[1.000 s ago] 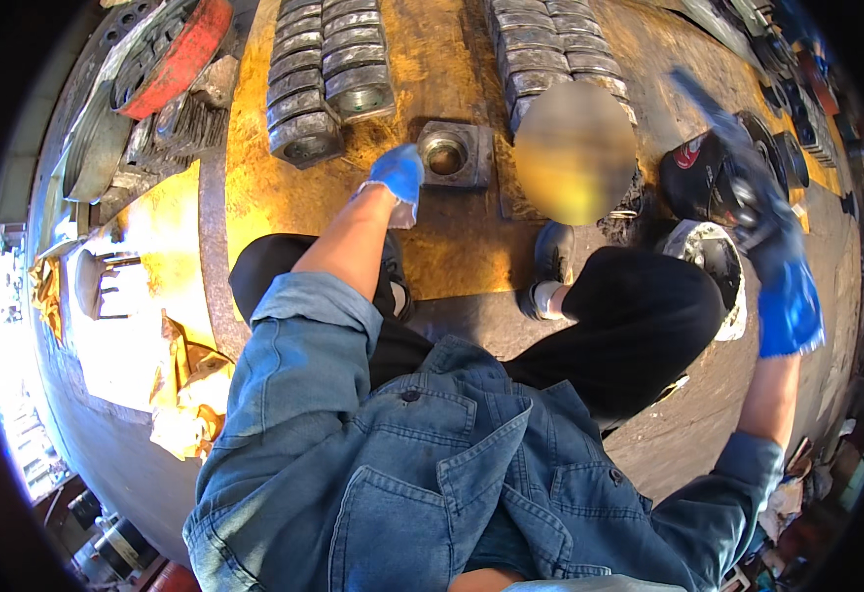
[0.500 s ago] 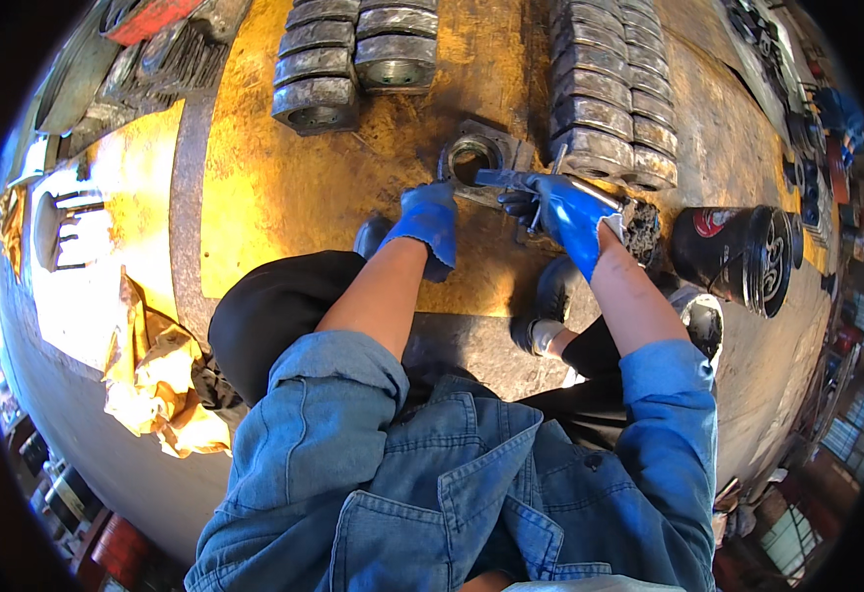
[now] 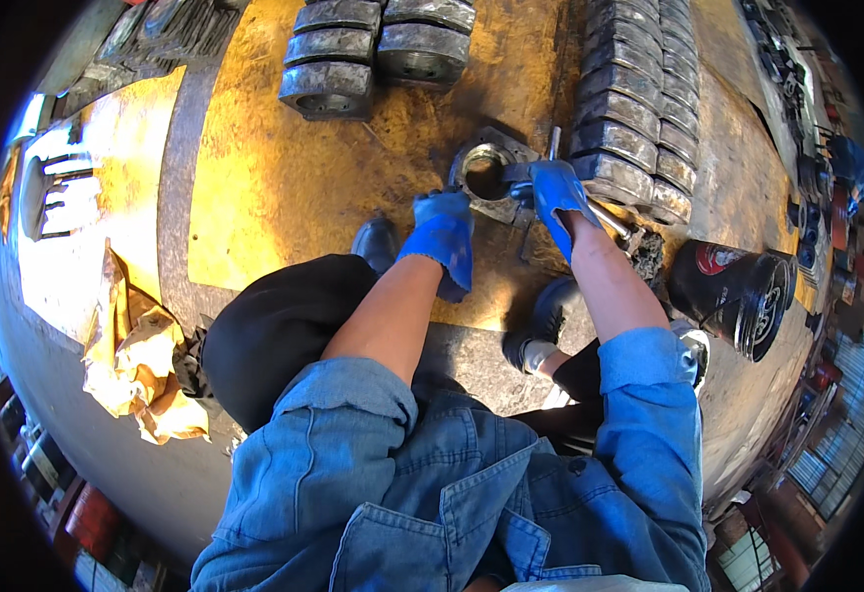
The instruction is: The person uses a hook tool to remove material from the center of a circular metal mold and then uses a scraper and trowel to clean the surfaces of numerous metal ingots arranged in rows on the floor.
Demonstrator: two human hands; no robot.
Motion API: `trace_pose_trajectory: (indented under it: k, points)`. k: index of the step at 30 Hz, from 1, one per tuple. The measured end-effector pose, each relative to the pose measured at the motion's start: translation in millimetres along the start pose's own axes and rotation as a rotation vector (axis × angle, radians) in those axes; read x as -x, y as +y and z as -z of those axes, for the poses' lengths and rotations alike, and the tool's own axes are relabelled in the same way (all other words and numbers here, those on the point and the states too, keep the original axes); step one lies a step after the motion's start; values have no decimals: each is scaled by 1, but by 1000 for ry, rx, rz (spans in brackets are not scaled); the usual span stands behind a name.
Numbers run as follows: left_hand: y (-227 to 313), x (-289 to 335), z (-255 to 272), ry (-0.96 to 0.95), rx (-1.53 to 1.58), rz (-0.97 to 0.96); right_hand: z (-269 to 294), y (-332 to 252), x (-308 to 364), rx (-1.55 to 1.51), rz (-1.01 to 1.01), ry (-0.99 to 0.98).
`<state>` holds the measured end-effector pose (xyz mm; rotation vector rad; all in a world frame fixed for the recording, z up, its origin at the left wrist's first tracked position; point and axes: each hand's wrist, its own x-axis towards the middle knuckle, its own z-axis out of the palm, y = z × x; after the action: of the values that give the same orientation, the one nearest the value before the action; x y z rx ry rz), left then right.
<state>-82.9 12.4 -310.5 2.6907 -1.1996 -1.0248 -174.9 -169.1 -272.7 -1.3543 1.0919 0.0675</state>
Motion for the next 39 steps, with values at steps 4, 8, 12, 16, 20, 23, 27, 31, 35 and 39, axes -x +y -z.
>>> trace_pose_trajectory:
  k: [4, 8, 12, 16, 20, 23, 27, 31, 35, 39]
  points:
    - [-10, -7, -19, 7, 0, 27, -23, -6, -11, 35, 287, -134]
    - [-4, -13, -29, 12, -20, 23, -6, 3, -43, 480, 756, -306]
    - [-6, -29, -43, -97, 262, 128, -1, -1, -55, 1089, 1075, -251]
    - [-36, -46, -80, -18, 429, 152, -45, -43, -25, 1182, 796, -79]
    - [-4, -25, -46, 45, 54, 16, -36, -46, -16, 1121, 487, 18]
    - [-12, -24, -40, -51, 5, -1, -49, -57, -17, 1308, 299, -113]
    - [-14, -28, -40, -85, -1, 40, -45, -60, -7, 1254, 473, -232]
    - [-15, -32, -39, -157, 99, 106, -58, -77, 13, 1310, 604, -366]
    - [-12, -26, -29, -232, 353, 128, -52, -68, 7, 1331, 712, -492]
    - [-21, -39, -53, -130, 347, 119, -47, -64, -2, 1320, 729, -588]
